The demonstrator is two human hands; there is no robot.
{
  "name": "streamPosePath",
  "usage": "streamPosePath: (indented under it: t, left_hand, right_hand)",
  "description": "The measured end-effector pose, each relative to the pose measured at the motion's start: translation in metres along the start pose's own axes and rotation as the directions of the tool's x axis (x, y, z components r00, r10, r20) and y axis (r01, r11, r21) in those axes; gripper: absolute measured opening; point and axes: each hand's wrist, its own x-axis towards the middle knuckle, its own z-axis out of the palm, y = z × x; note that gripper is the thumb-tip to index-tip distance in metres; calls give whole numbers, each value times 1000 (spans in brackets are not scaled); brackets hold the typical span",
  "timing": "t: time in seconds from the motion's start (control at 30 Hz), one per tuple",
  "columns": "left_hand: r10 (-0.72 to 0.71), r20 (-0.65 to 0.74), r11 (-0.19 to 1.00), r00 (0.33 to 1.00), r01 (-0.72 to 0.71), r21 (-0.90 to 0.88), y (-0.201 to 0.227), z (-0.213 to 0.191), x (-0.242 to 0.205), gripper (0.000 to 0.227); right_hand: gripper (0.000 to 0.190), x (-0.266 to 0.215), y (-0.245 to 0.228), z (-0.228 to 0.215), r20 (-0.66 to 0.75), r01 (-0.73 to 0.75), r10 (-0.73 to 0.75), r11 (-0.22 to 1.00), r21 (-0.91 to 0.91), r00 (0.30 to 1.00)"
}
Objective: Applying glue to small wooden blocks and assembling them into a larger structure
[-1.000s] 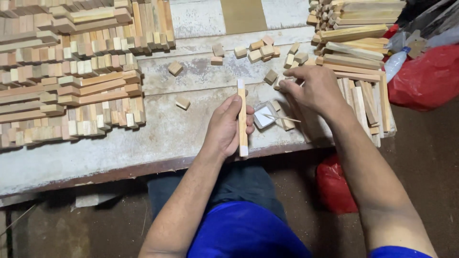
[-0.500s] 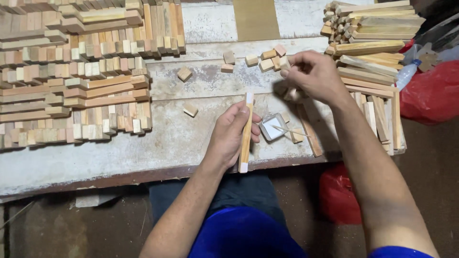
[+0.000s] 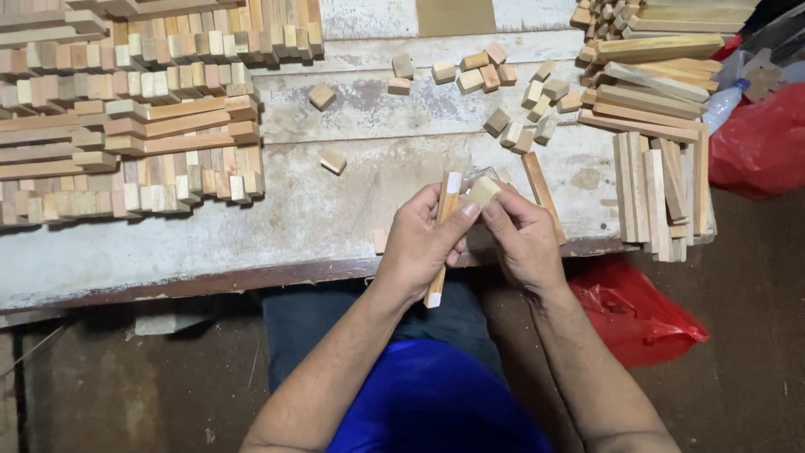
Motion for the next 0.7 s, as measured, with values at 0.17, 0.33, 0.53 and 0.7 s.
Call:
streamPosePath:
  t: [0.17, 0.33, 0.53, 0.7]
  left_hand:
    - [1, -45, 1000, 999, 0, 31, 8, 5, -9, 32]
    - [-5, -54, 998, 999, 8, 62, 4, 4, -10, 30]
    - [60, -25, 967, 998, -52, 251, 0, -7, -11, 40]
    - [315, 128, 704, 940, -322, 633, 25, -5, -29, 34]
  right_hand:
    - [27, -8, -34, 14, 9, 58, -58, 997, -59, 998]
    - [27, -11, -38, 1, 7, 72, -72, 991, -112, 997]
    - [20, -12, -45, -12, -2, 97, -100, 973, -210, 995]
    - [26, -24, -70, 0, -185, -196, 184, 980, -46, 965]
